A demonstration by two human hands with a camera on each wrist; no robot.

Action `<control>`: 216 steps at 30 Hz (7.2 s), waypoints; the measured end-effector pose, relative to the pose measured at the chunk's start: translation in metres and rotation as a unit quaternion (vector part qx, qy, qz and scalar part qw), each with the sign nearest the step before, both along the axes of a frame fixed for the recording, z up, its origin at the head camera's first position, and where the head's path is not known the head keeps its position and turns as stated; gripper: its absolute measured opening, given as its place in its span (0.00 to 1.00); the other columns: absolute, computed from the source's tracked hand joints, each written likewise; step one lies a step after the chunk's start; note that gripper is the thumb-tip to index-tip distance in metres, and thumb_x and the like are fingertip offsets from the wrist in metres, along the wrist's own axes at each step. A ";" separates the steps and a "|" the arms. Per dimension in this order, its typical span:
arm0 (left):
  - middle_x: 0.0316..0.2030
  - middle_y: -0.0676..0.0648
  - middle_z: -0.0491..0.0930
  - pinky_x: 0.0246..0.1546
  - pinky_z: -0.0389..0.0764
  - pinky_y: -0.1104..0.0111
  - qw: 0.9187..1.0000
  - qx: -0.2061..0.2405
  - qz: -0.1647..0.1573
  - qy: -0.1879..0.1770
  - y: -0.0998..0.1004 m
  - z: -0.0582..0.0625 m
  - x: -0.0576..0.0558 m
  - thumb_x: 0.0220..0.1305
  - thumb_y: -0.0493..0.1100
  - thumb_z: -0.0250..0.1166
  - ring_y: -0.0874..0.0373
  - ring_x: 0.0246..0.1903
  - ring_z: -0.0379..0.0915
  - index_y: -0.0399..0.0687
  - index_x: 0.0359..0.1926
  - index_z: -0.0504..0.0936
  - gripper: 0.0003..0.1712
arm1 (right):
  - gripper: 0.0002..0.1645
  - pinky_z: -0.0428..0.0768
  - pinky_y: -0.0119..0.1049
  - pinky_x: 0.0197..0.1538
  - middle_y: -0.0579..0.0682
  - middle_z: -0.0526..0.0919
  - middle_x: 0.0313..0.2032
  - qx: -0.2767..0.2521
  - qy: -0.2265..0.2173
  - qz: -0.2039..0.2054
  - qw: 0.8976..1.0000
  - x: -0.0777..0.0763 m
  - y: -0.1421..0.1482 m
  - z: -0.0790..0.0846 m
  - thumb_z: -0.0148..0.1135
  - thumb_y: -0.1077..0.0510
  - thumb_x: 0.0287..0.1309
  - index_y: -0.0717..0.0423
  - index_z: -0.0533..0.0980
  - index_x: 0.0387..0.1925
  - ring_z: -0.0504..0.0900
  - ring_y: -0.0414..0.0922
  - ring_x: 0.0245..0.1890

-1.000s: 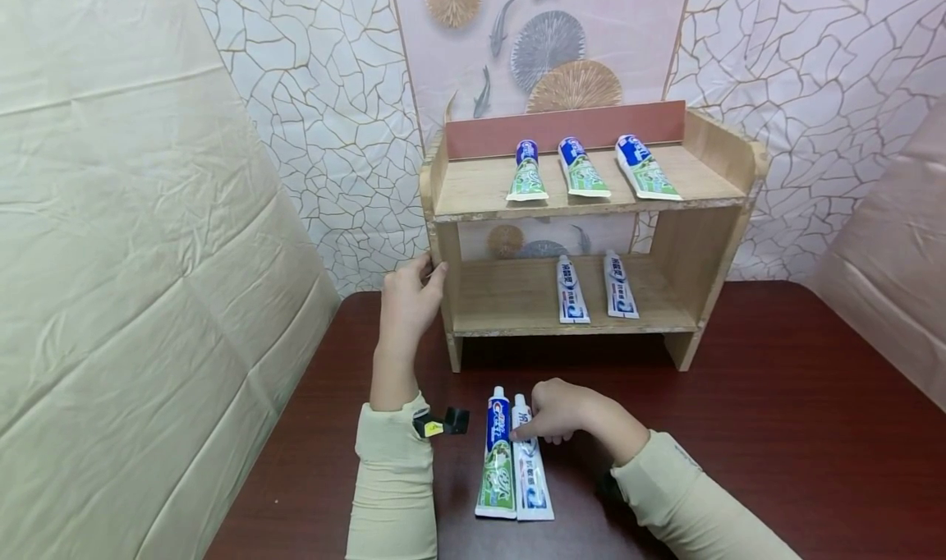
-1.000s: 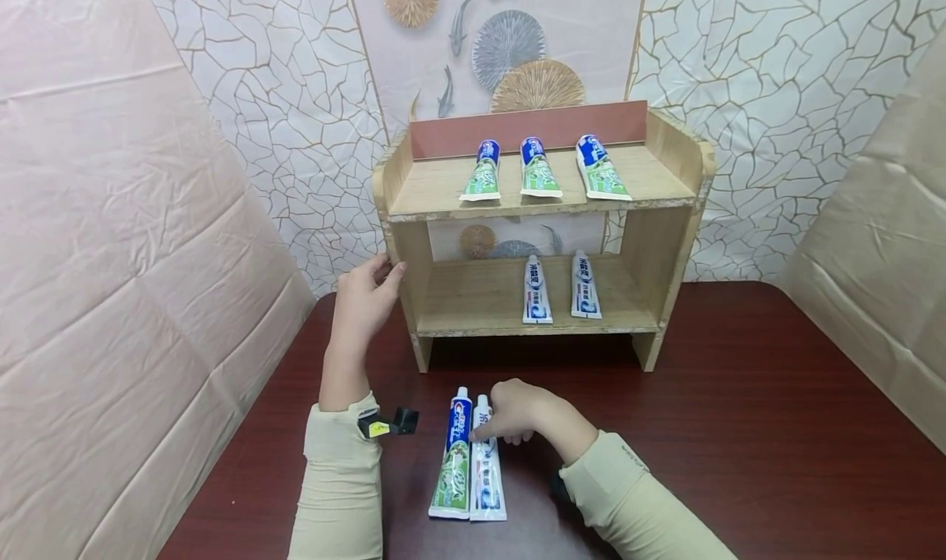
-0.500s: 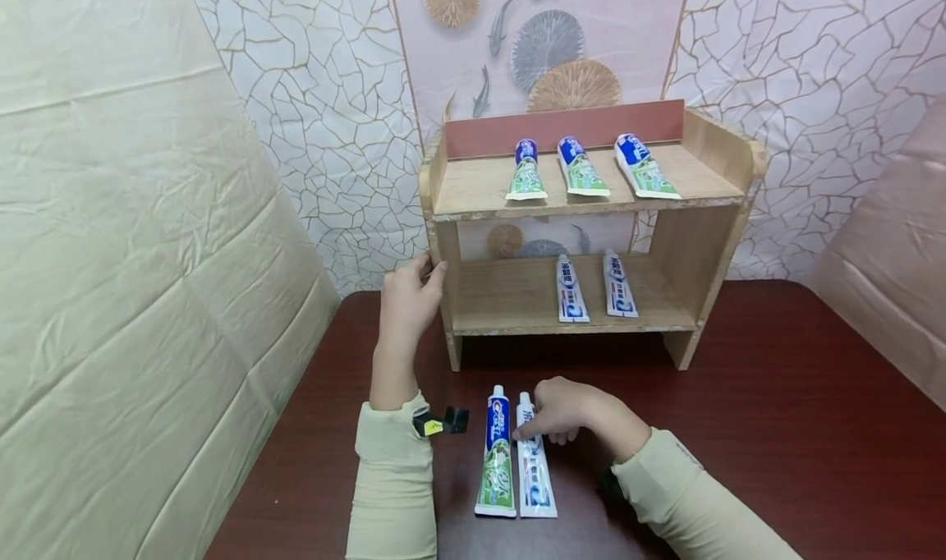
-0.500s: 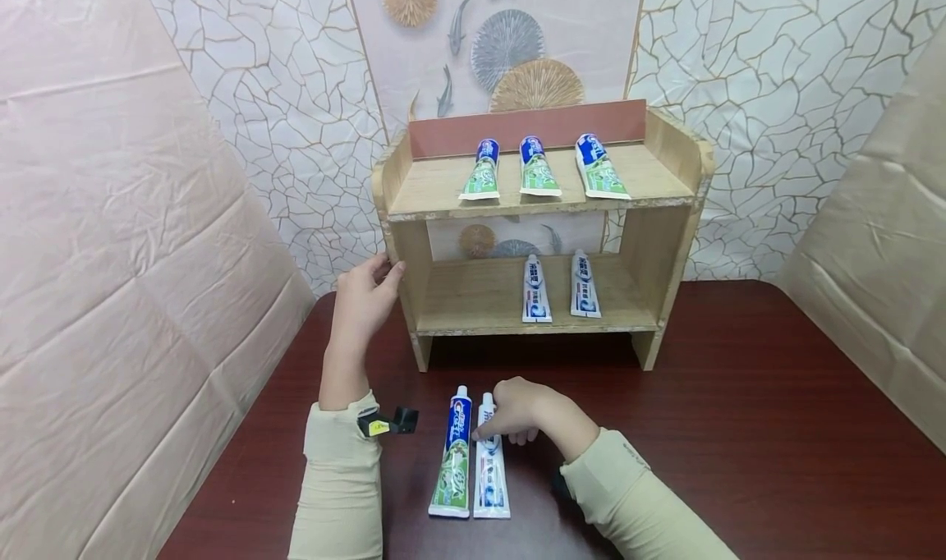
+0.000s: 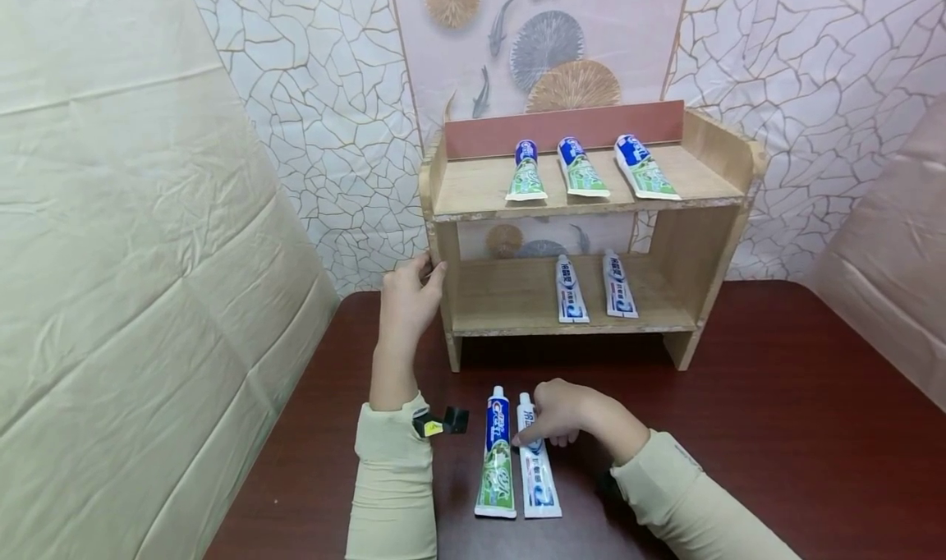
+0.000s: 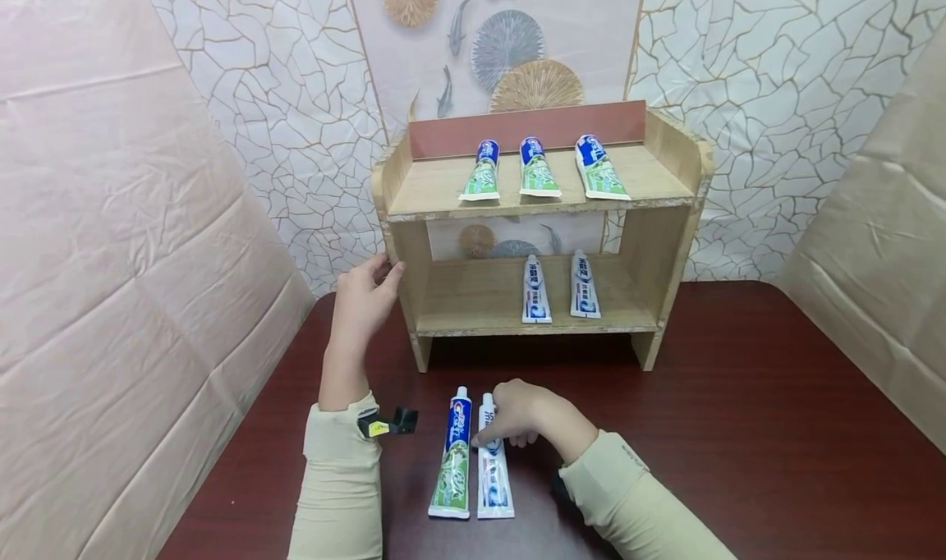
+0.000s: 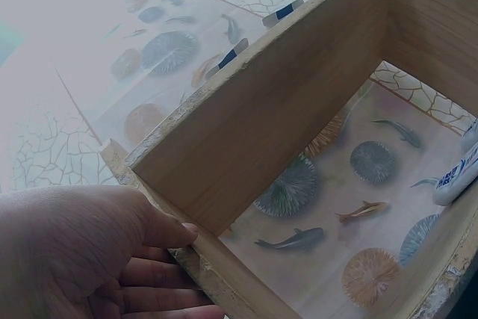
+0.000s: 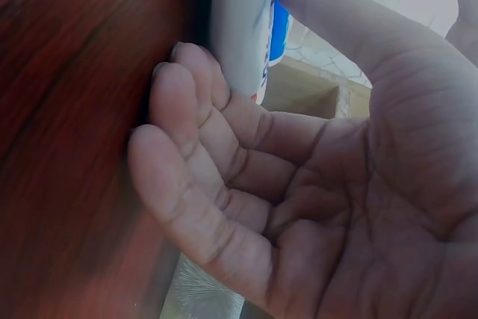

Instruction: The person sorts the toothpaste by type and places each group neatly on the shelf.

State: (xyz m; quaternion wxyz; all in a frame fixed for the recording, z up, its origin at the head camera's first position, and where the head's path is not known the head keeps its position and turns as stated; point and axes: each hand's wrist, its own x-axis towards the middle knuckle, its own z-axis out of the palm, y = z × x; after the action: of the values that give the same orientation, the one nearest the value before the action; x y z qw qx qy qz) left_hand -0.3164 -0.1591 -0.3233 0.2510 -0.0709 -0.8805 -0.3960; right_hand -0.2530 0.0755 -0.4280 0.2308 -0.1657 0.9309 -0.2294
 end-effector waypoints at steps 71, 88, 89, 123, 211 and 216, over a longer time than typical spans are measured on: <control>0.51 0.39 0.85 0.55 0.81 0.58 1.000 0.000 0.001 0.001 0.001 -0.001 0.000 0.73 0.51 0.60 0.49 0.53 0.82 0.38 0.61 0.80 0.25 | 0.20 0.87 0.49 0.34 0.47 0.83 0.21 -0.182 0.042 -0.038 0.982 -0.034 0.032 0.012 0.74 0.46 0.57 0.56 0.81 0.22 0.83 0.43 0.21; 0.50 0.41 0.85 0.54 0.82 0.58 1.000 0.002 0.002 0.002 0.002 -0.001 0.001 0.73 0.51 0.61 0.50 0.52 0.83 0.39 0.60 0.80 0.24 | 0.22 0.85 0.44 0.32 0.48 0.84 0.22 -0.191 0.064 -0.047 0.978 -0.046 0.031 0.031 0.73 0.44 0.57 0.57 0.81 0.23 0.84 0.47 0.24; 0.50 0.41 0.85 0.55 0.82 0.58 1.000 0.002 0.002 0.003 0.002 -0.001 0.001 0.73 0.51 0.61 0.50 0.52 0.83 0.39 0.60 0.81 0.24 | 0.22 0.85 0.42 0.31 0.48 0.84 0.22 -0.189 0.068 -0.046 0.979 -0.047 0.031 0.033 0.73 0.43 0.58 0.57 0.81 0.23 0.84 0.47 0.24; 0.51 0.41 0.85 0.54 0.82 0.59 1.000 0.008 -0.001 -0.007 0.000 -0.002 0.000 0.73 0.52 0.60 0.50 0.52 0.83 0.39 0.62 0.79 0.26 | 0.24 0.84 0.38 0.33 0.48 0.85 0.24 -0.170 0.097 -0.058 0.979 -0.068 0.030 0.058 0.70 0.39 0.58 0.56 0.81 0.26 0.86 0.50 0.28; 0.50 0.42 0.85 0.54 0.82 0.60 1.000 0.009 0.003 -0.005 0.001 -0.001 0.000 0.72 0.51 0.62 0.51 0.52 0.83 0.42 0.61 0.81 0.24 | 0.24 0.87 0.43 0.44 0.61 0.85 0.39 -0.197 0.059 -0.136 0.969 -0.155 0.019 0.089 0.65 0.51 0.67 0.72 0.77 0.48 0.87 0.49 0.33; 0.51 0.41 0.85 0.54 0.82 0.59 1.000 0.007 -0.002 0.000 0.001 -0.001 0.000 0.72 0.51 0.62 0.50 0.52 0.83 0.41 0.61 0.80 0.24 | 0.19 0.87 0.40 0.38 0.58 0.86 0.30 -0.156 0.083 -0.129 0.976 -0.153 0.018 0.085 0.68 0.53 0.63 0.70 0.81 0.35 0.88 0.48 0.28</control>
State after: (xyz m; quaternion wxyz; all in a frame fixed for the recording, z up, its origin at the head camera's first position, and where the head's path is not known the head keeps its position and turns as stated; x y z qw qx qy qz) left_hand -0.3166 -0.1585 -0.3248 0.2507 -0.0707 -0.8775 -0.4027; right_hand -0.4064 0.0938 -0.3428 0.0919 -0.0963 0.9132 -0.3851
